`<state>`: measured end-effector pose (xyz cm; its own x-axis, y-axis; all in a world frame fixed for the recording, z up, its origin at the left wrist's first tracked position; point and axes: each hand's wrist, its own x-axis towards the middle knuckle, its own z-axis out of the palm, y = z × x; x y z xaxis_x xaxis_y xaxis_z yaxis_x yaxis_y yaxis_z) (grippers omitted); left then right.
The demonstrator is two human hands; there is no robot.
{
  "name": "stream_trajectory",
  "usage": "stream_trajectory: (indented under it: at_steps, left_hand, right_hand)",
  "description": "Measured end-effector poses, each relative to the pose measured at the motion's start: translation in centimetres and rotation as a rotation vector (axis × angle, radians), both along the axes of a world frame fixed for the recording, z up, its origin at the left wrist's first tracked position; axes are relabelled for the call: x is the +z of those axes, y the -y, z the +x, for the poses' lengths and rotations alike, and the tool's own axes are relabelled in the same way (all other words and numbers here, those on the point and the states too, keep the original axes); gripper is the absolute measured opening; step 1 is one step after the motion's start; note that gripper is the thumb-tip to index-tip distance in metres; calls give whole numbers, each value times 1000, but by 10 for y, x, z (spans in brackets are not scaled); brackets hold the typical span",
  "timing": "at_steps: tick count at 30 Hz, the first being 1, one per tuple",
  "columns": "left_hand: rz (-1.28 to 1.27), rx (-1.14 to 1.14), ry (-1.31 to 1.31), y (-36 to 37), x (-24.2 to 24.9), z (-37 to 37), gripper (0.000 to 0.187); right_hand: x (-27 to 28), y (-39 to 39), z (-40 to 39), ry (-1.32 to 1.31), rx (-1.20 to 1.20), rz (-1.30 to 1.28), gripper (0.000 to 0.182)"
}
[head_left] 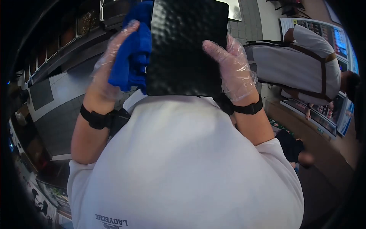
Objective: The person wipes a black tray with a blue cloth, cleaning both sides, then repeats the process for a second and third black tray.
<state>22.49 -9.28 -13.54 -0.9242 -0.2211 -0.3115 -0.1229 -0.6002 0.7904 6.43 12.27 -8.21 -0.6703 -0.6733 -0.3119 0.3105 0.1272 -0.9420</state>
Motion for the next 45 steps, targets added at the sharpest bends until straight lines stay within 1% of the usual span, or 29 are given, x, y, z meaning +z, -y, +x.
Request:
stream_trajectory:
  at_steps: [1,2,3,4,5,9,11,15,16,18,19,20,21,22,23,24,26,27,29,30,32,33,34,37,40,41,42,44,45]
  left_hand:
    - [-91,-71,-195,-3,-4,6,51]
    - [-91,-73,-199,-3,-12,9,51]
    - [16,52,-257,-4,-19,10,52]
    - [129,171,-308,-5,-3,2,53]
    - [603,-90,-190,2,23,-3,53]
    - [626,-173,-18,20,5,8,51]
    - [-379,-107,-194,28,-23,12,38]
    - [-280,-228,-279,18,-17,-3,34]
    - [-321,-280,-297,18,-27,-3,34]
    - [-350,-358,-318,16,-33,-11,35]
    - [-507,-347,-424,15,-34,-17,34]
    - [-663,-331,-532,13,-35,-21,33]
    - [-651,-355,-535,16,-43,-25,33]
    - [-400,-470,-338,21,-57,-28,31]
    - [-153,-574,-134,24,-64,-32,28]
    - [-153,-591,-131,21,-62,-38,28]
    - [8,-552,-354,6,-49,-48,24]
    - [5,-564,-349,0,-40,-52,24]
    - [21,-618,136,-15,-13,-70,24]
    - [9,-618,142,-22,8,-83,24]
    - [333,-704,326,-31,48,-111,29]
    - [90,-780,368,-29,38,-122,34]
    - [74,-781,372,-35,33,-128,34]
    - [87,-542,182,-67,27,-144,42]
    - [73,-495,278,-85,23,-166,40]
    - [55,-504,281,-88,19,-174,40]
    - [138,-472,277,-89,14,-182,34]
    - [307,-407,274,-91,3,-198,23]
    - [309,-411,266,-91,-5,-207,18]
  right_hand:
    - [1,4,2,10,24,8,46]
    - [2,10,4,19,43,13,48]
    - [4,16,6,13,36,13,48]
    - [5,24,11,45,45,-24,46]
    - [5,30,18,78,48,-58,45]
    - [1,41,33,53,-75,-54,45]
    - [1,37,35,-10,-113,-55,43]
    - [7,23,42,-31,-252,36,42]
    - [8,17,42,-33,-280,43,42]
    - [10,5,43,-55,-312,208,41]
    - [11,4,42,-49,-338,217,41]
    - [14,4,41,228,-434,-51,42]
    - [16,3,39,498,-520,-330,42]
    - [14,0,34,584,-531,-424,42]
    - [14,-2,29,557,-516,-401,42]
    - [13,-2,24,518,-491,-362,42]
    - [14,-9,18,408,-394,-225,42]
    - [16,-12,17,366,-320,-167,42]
    - [17,-23,9,314,-214,-124,42]
    - [18,-27,5,295,-182,-107,42]
    - [14,-36,-6,281,-210,-111,42]
    - [14,-42,-14,286,-245,-124,43]
    - [11,-48,-23,283,-287,-133,43]
    - [8,-71,-44,287,-357,-149,43]
    - [2,-89,-63,365,-435,-206,43]
    - [-5,-89,-70,463,-575,-257,39]
    - [-7,-96,-80,466,-581,-276,39]
    - [-12,-115,-101,728,-762,-277,38]
    - [-34,-123,-110,669,-835,-402,44]
